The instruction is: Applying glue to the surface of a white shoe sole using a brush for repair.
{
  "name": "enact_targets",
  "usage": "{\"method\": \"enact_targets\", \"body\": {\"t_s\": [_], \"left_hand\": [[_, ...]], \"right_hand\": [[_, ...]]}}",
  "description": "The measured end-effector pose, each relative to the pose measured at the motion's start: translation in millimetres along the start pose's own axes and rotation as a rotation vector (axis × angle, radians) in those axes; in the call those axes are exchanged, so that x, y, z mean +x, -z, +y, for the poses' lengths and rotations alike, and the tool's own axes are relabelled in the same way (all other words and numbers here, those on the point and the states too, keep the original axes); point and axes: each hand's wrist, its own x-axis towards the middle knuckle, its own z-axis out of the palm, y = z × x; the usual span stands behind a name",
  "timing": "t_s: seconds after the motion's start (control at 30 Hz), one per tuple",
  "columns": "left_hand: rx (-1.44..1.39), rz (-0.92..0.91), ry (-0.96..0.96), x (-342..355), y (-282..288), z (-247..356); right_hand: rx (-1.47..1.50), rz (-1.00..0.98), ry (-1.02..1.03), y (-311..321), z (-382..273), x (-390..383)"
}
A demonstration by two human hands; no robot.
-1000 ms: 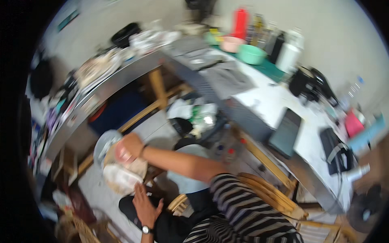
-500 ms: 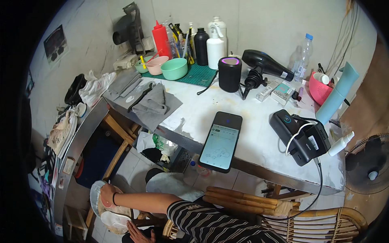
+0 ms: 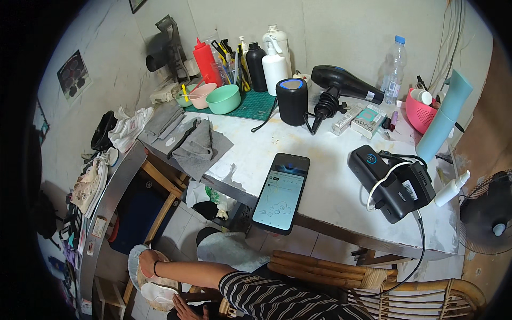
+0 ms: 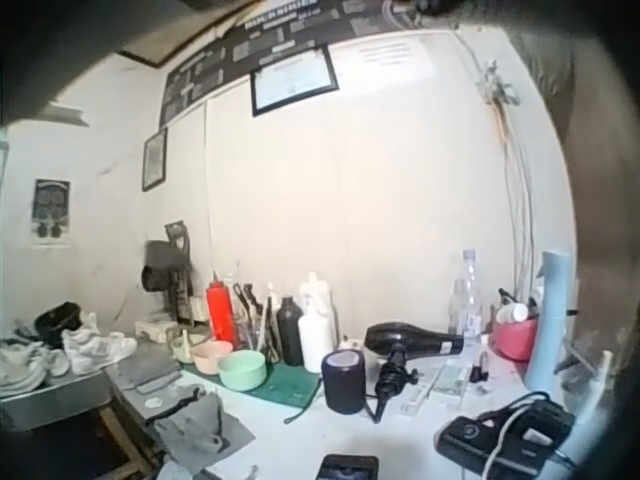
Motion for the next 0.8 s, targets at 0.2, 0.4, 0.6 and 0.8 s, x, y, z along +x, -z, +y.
{"method": "enact_targets", "body": {"t_s": [0.2, 0.4, 0.6, 0.8], "left_hand": [[-0.577, 0.016, 0.096, 9, 25, -2], [-0.526, 0.1, 0.076, 8, 37, -6], [-0.432, 0.035, 0.062, 0, 41, -17], [-0.394, -0.009, 0.043, -3, 40, -23]], "right_hand": [[0.372, 0.228, 0.095, -13, 29, 9], [0.47, -0.132, 0.147, 63, 88, -22], [0.475, -0.095, 0.217, 120, 52, -101], [0.354, -0.227, 0.238, 109, 11, -137]]}}
